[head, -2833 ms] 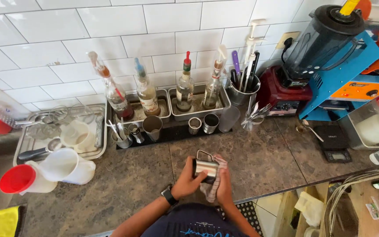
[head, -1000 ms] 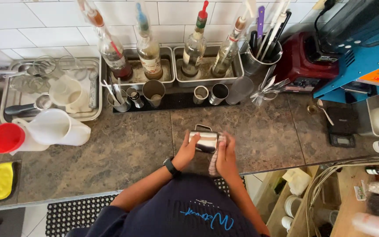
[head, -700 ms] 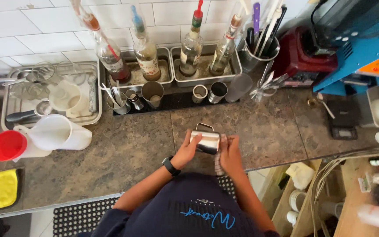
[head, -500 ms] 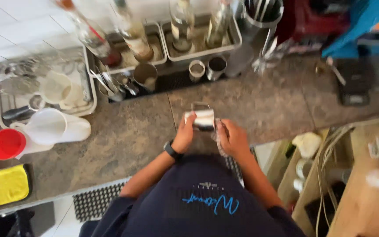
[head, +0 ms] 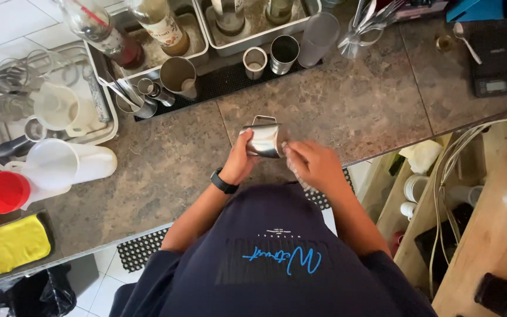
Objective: Wiping a coffee shop counter with a cloth.
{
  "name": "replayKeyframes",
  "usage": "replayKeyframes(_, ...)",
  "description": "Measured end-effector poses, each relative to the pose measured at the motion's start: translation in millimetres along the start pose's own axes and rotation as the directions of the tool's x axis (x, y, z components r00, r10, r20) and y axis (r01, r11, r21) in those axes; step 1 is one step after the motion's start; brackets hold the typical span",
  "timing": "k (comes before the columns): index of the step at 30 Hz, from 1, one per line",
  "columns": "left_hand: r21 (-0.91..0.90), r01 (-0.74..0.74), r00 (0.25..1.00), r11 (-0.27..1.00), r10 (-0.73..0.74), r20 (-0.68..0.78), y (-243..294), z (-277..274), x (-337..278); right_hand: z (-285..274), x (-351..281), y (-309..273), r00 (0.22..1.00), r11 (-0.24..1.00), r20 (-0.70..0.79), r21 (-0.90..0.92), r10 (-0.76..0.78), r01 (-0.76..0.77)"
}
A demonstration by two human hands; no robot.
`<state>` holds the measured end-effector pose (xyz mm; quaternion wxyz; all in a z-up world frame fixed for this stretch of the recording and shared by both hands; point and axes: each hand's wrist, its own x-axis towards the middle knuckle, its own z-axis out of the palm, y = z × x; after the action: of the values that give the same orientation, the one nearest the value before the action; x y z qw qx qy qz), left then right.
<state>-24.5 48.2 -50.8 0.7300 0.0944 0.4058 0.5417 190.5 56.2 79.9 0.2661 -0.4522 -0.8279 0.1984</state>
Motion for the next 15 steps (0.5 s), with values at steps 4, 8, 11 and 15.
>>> replayKeyframes(4,-0.026,0.019,0.997,0.999,-0.021,-0.076,-3,17,-4,-2,12,8,1.0,0.999,-0.027,-0.042,0.011,-0.012)
replayKeyframes(8,-0.006,0.008,1.0,1.0,-0.008,0.009,-2,14,-1,-5,11,-5,0.996,0.995,-0.032,-0.064,-0.077,0.075)
replayKeyframes(11,-0.082,0.019,0.998,0.996,-0.024,-0.059,0,10,0,-5,11,-5,0.996,0.996,0.007,-0.012,-0.089,0.089)
replayKeyframes(15,0.023,0.071,0.994,0.997,-0.069,-0.09,-16,-6,8,0,13,13,0.999,0.997,-0.039,-0.077,0.004,-0.007)
